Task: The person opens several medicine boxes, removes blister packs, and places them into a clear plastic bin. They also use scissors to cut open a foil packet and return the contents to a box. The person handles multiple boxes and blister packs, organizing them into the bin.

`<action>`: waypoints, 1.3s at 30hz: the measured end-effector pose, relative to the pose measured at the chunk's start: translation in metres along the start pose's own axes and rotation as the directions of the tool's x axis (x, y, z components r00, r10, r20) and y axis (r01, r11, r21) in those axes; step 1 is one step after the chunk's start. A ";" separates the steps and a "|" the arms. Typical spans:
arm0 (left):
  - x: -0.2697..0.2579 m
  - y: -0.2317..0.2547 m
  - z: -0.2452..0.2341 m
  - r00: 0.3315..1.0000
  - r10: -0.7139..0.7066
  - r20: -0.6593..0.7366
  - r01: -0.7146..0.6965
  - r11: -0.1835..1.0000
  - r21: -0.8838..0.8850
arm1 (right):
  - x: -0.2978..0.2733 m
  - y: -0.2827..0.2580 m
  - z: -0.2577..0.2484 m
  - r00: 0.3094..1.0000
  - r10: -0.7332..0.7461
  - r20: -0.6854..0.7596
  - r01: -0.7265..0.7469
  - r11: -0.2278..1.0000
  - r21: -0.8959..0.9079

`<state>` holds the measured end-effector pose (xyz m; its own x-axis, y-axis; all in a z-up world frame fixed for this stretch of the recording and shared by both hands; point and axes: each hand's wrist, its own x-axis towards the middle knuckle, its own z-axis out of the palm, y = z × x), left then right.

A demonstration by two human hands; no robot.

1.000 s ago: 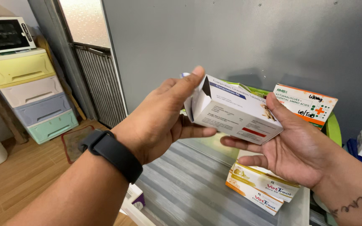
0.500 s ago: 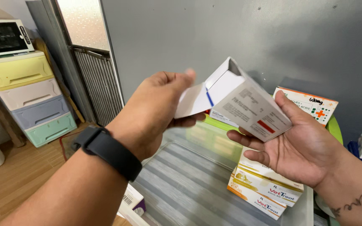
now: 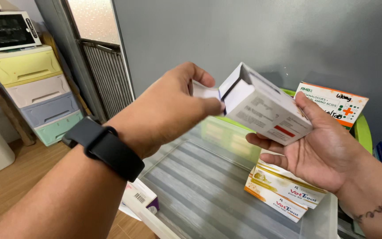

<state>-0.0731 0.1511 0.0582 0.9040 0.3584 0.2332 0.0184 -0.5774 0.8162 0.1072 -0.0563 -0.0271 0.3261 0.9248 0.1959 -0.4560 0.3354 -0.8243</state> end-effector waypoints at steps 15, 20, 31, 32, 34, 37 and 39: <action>0.026 0.015 0.012 0.979 -0.059 -0.197 -0.045 0.872 -0.487 | -0.008 0.000 0.005 0.998 0.041 -0.049 -0.037 0.996 0.077; 0.021 0.021 0.013 0.866 0.158 -0.474 -0.054 0.973 0.226 | -0.016 -0.002 0.009 0.950 0.003 -0.312 -0.026 0.997 -0.070; 0.019 0.032 0.010 0.972 0.218 -0.083 -0.192 0.950 0.246 | -0.026 -0.009 0.010 0.992 -0.107 -0.073 0.109 0.994 0.023; 0.017 0.032 0.008 0.951 0.300 -0.075 -0.279 0.937 0.210 | -0.027 -0.010 0.010 0.992 -0.120 -0.028 0.121 0.992 0.046; 0.012 0.033 0.007 0.913 0.404 -0.048 -0.396 0.910 0.124 | -0.028 -0.010 0.009 0.988 -0.157 0.018 0.155 0.985 0.077; 0.007 0.036 0.009 0.862 0.507 0.001 -0.506 0.862 0.036 | -0.031 -0.006 0.005 0.978 -0.209 0.001 0.208 0.974 0.086; 0.003 0.040 0.013 0.809 0.587 0.028 -0.587 0.808 0.049 | -0.036 -0.005 0.000 0.973 -0.227 -0.038 0.230 0.970 0.075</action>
<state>-0.0638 0.1197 0.0845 0.7541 -0.0691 0.6531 -0.4954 -0.7126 0.4967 0.0977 -0.0908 -0.0301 0.4525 0.8168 0.3577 -0.4294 0.5512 -0.7154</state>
